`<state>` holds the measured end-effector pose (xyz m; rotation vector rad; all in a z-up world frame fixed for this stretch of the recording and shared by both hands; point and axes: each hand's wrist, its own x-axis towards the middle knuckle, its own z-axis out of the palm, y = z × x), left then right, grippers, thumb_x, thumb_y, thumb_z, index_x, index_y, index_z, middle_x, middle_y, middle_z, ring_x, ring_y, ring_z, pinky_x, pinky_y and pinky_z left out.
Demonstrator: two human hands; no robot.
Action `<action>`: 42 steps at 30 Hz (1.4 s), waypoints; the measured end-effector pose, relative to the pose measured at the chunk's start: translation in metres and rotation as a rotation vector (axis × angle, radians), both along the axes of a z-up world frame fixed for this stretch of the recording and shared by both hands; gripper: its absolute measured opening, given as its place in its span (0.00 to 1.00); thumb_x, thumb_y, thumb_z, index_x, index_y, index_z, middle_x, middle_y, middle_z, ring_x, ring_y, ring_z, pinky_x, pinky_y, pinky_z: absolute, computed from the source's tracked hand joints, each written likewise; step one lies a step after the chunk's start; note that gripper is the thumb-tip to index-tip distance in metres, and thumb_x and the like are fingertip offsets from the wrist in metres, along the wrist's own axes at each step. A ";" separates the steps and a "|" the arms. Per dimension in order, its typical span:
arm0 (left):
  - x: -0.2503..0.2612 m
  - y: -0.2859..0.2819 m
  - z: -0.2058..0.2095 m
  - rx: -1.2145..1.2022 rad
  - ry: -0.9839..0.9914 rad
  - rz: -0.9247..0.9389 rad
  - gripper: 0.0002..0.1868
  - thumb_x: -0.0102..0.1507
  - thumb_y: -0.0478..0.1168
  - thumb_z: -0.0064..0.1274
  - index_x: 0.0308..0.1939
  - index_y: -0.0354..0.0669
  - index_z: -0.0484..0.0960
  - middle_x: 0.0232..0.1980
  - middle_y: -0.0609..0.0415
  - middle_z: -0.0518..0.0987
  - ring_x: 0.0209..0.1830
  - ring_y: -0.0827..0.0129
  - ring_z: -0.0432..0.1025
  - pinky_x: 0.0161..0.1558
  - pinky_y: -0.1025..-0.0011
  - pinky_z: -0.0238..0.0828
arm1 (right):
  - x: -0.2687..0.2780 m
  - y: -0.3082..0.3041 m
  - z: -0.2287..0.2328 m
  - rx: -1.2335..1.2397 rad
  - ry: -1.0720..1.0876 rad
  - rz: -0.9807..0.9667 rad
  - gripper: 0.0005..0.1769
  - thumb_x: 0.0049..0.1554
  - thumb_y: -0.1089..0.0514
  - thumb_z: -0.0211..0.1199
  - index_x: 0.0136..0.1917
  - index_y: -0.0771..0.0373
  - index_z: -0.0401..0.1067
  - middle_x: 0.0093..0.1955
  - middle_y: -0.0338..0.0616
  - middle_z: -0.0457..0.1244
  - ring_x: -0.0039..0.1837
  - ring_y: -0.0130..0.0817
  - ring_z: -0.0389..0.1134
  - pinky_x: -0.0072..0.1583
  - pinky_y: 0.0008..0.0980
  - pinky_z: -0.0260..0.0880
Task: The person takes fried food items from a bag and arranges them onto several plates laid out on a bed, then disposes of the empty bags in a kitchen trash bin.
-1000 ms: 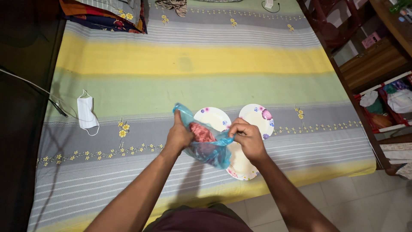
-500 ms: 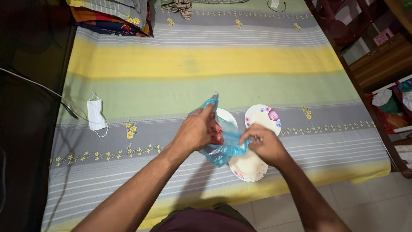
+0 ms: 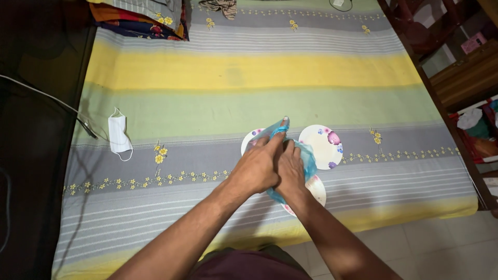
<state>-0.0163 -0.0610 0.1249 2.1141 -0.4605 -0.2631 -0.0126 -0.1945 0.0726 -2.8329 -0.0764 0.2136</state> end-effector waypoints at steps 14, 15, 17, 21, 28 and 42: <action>-0.021 -0.004 -0.024 0.023 0.169 0.000 0.50 0.50 0.30 0.59 0.76 0.45 0.56 0.62 0.32 0.71 0.60 0.37 0.70 0.58 0.50 0.72 | -0.035 -0.013 -0.084 0.019 0.069 -0.017 0.33 0.56 0.48 0.60 0.71 0.62 0.58 0.64 0.57 0.56 0.63 0.58 0.59 0.63 0.55 0.63; -0.023 -0.002 -0.025 0.057 0.203 0.006 0.51 0.51 0.31 0.59 0.77 0.46 0.55 0.61 0.33 0.71 0.59 0.39 0.71 0.59 0.51 0.72 | -0.040 -0.013 -0.095 0.079 -0.013 -0.013 0.32 0.56 0.50 0.59 0.70 0.63 0.58 0.62 0.60 0.55 0.62 0.60 0.59 0.63 0.55 0.62; -0.029 0.002 -0.036 0.063 0.224 0.017 0.50 0.51 0.31 0.59 0.77 0.45 0.56 0.60 0.33 0.72 0.59 0.40 0.71 0.59 0.51 0.71 | -0.052 -0.008 -0.087 0.171 0.038 -0.031 0.31 0.56 0.51 0.59 0.70 0.61 0.58 0.63 0.60 0.54 0.62 0.60 0.57 0.62 0.54 0.62; -0.038 0.008 -0.047 0.020 0.253 0.048 0.48 0.52 0.31 0.59 0.76 0.44 0.58 0.61 0.35 0.73 0.59 0.43 0.72 0.59 0.53 0.72 | -0.066 -0.009 -0.114 0.382 -0.006 -0.021 0.28 0.59 0.50 0.57 0.68 0.63 0.55 0.61 0.58 0.57 0.66 0.57 0.60 0.64 0.51 0.62; -0.040 0.016 -0.031 0.043 0.305 0.105 0.50 0.51 0.31 0.60 0.77 0.46 0.56 0.64 0.35 0.70 0.61 0.44 0.72 0.59 0.54 0.73 | -0.081 0.015 -0.091 0.502 -0.187 -0.186 0.35 0.58 0.50 0.58 0.71 0.69 0.50 0.62 0.59 0.58 0.65 0.58 0.60 0.63 0.52 0.60; -0.047 0.010 -0.011 0.078 0.171 0.044 0.48 0.51 0.31 0.60 0.74 0.49 0.59 0.63 0.23 0.65 0.54 0.30 0.72 0.54 0.48 0.75 | -0.041 0.004 -0.077 0.135 0.173 0.118 0.20 0.64 0.48 0.54 0.66 0.57 0.66 0.62 0.51 0.64 0.65 0.47 0.65 0.65 0.48 0.66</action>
